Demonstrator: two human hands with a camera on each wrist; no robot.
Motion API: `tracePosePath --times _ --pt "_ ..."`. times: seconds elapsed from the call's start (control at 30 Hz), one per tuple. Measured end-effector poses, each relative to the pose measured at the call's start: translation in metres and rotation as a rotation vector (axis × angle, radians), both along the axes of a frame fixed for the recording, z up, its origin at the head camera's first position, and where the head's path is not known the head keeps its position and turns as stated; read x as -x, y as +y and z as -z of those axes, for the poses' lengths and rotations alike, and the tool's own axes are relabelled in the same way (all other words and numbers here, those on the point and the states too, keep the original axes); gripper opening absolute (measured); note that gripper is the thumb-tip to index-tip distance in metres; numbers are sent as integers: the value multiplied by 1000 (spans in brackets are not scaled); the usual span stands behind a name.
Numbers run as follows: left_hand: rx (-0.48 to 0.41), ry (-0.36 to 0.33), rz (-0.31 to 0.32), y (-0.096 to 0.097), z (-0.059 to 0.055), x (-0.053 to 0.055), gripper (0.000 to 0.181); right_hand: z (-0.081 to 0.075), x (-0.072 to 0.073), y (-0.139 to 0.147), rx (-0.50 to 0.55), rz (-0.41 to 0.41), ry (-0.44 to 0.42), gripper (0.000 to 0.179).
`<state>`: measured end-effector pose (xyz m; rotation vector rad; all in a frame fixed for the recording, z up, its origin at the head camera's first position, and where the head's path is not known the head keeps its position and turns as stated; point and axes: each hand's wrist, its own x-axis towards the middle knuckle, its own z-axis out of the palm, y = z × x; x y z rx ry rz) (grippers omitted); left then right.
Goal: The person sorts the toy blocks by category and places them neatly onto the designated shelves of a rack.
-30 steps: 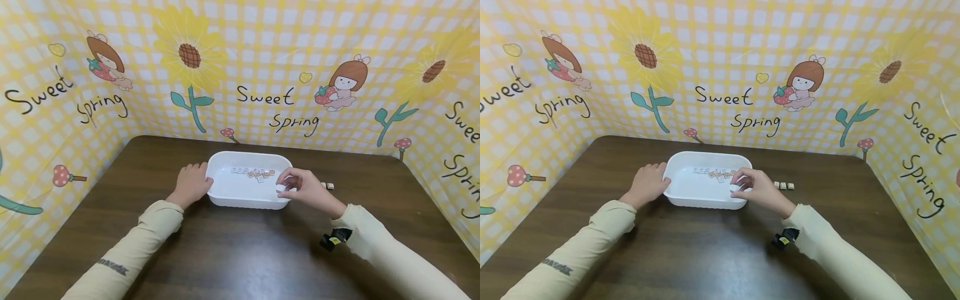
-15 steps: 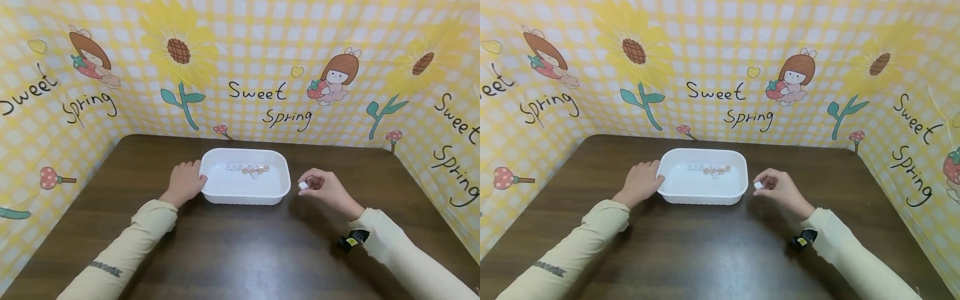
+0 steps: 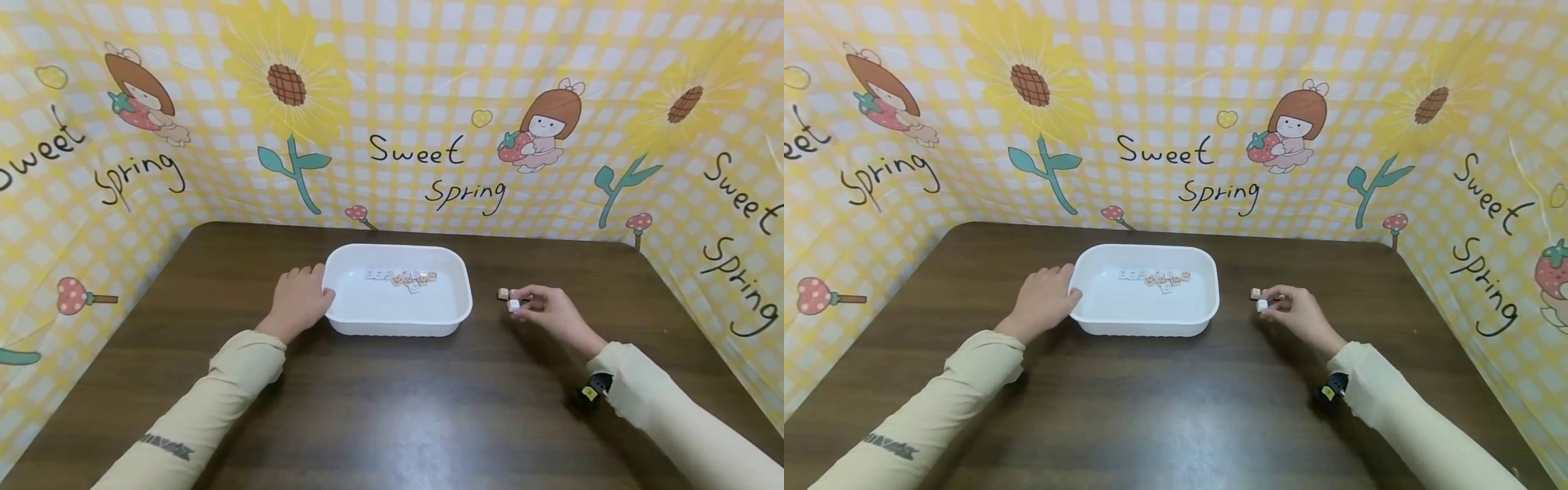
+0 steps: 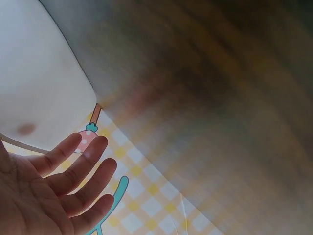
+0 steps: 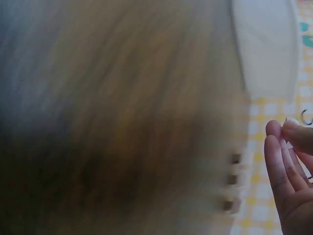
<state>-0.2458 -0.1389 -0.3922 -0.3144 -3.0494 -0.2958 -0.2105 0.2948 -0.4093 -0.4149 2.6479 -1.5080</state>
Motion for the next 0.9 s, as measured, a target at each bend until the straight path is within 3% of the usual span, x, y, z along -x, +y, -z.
tracePosePath --times 0.23,0.57,0.9 --pt "-6 5 7 1 -1 -2 47 12 7 -1 -81 16 3 24" --pt "-6 -6 -4 -2 -2 -2 47 14 16 -8 -157 31 -28 25" --pt "-11 -12 5 0 -1 -2 47 11 15 -9 -223 34 -60 24"
